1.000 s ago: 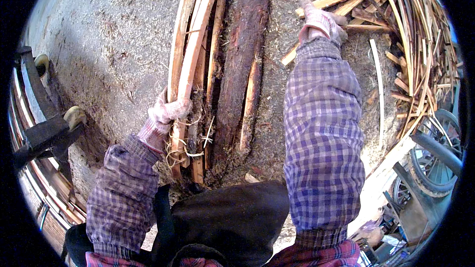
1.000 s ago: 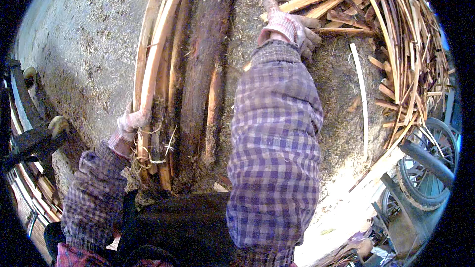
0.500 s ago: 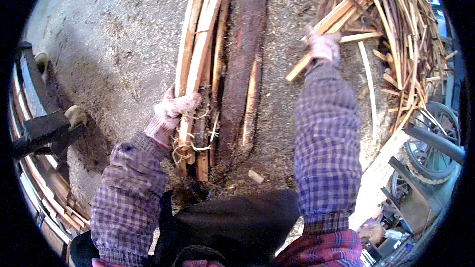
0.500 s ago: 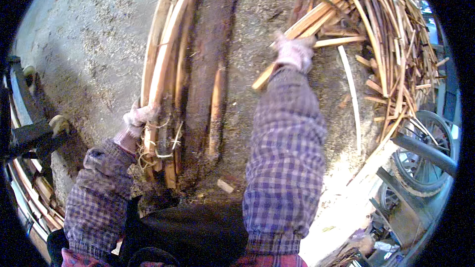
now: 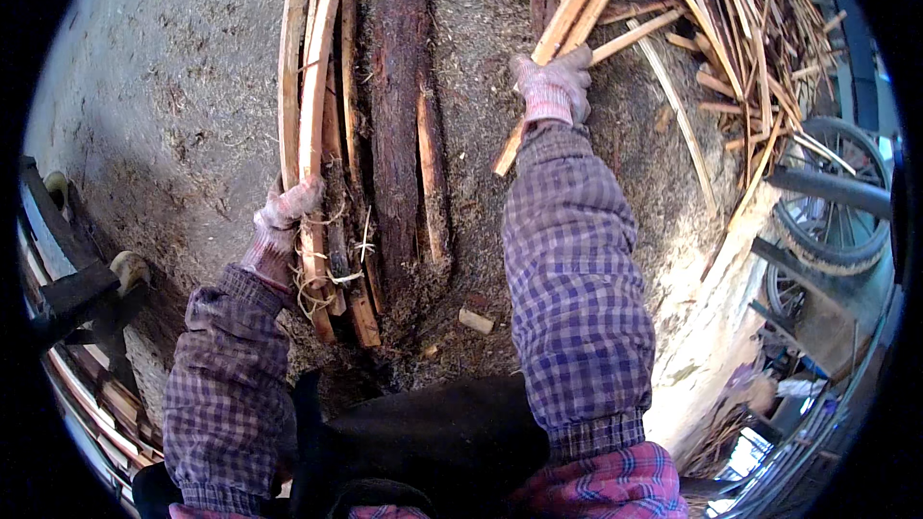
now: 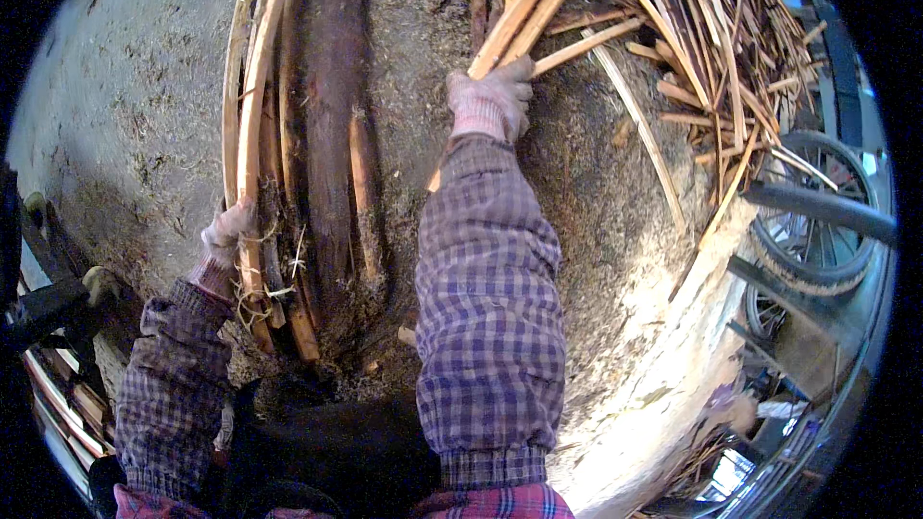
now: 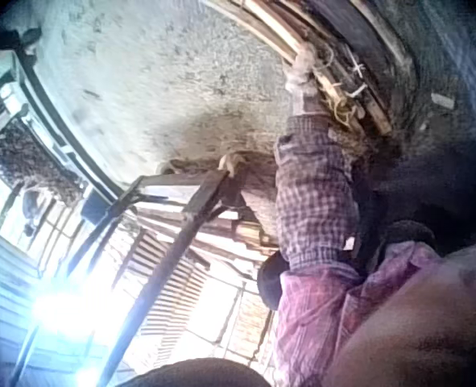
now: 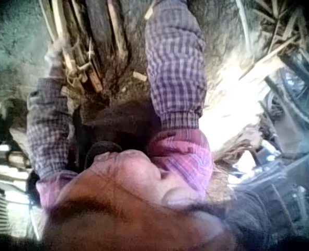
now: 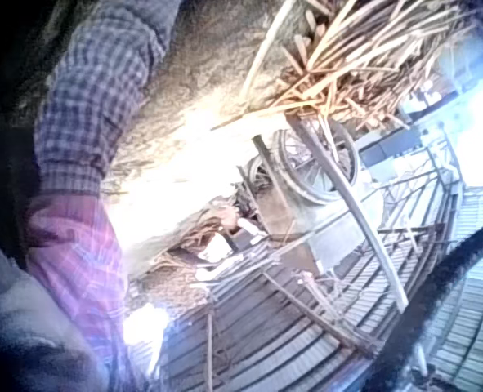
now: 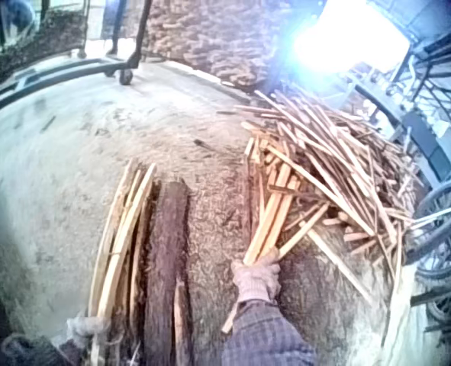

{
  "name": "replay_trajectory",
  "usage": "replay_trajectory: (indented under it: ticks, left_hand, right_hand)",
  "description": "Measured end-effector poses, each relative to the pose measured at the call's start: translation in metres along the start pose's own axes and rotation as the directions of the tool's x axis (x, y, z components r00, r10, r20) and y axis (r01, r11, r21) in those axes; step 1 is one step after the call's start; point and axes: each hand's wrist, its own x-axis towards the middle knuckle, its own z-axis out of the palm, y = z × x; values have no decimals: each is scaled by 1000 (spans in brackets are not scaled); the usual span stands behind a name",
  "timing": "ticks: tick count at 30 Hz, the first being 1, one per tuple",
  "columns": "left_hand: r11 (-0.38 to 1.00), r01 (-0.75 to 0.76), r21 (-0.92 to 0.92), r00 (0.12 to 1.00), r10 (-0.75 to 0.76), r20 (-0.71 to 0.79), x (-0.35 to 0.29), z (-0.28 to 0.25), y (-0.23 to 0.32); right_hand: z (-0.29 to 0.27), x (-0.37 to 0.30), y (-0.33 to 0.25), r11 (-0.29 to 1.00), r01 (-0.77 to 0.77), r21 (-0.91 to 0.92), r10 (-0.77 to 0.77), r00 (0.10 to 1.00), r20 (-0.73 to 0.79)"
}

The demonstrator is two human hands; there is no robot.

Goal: The person gathers and stacks thin wooden planks and strips from a pile on the ground. They arrange the pieces into bundles and place them onto a metal rack or frame nearby.

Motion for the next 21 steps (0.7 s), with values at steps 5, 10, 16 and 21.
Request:
replay_trajectory:
  ticks: [5,10,16,21]
  left_hand:
    - [992,34,120,995,-44,86,9,23,0]
    - [960,-77,270,997,70,33,-11,55,21]
    - [860,-115,497,993,114,31,-88,139,0]
    - [846,-24,532,978,-91,188,-127,153,-32]
  right_hand:
    - [-8,-38,55,989,59,138,-60,998,4]
    - [-16,-124,91,969,4,246,-64,970,234]
    - [-18,-224,127,970,-24,243,-90,890,447]
    - [10,-257,216,936,210,282,-285,923,257]
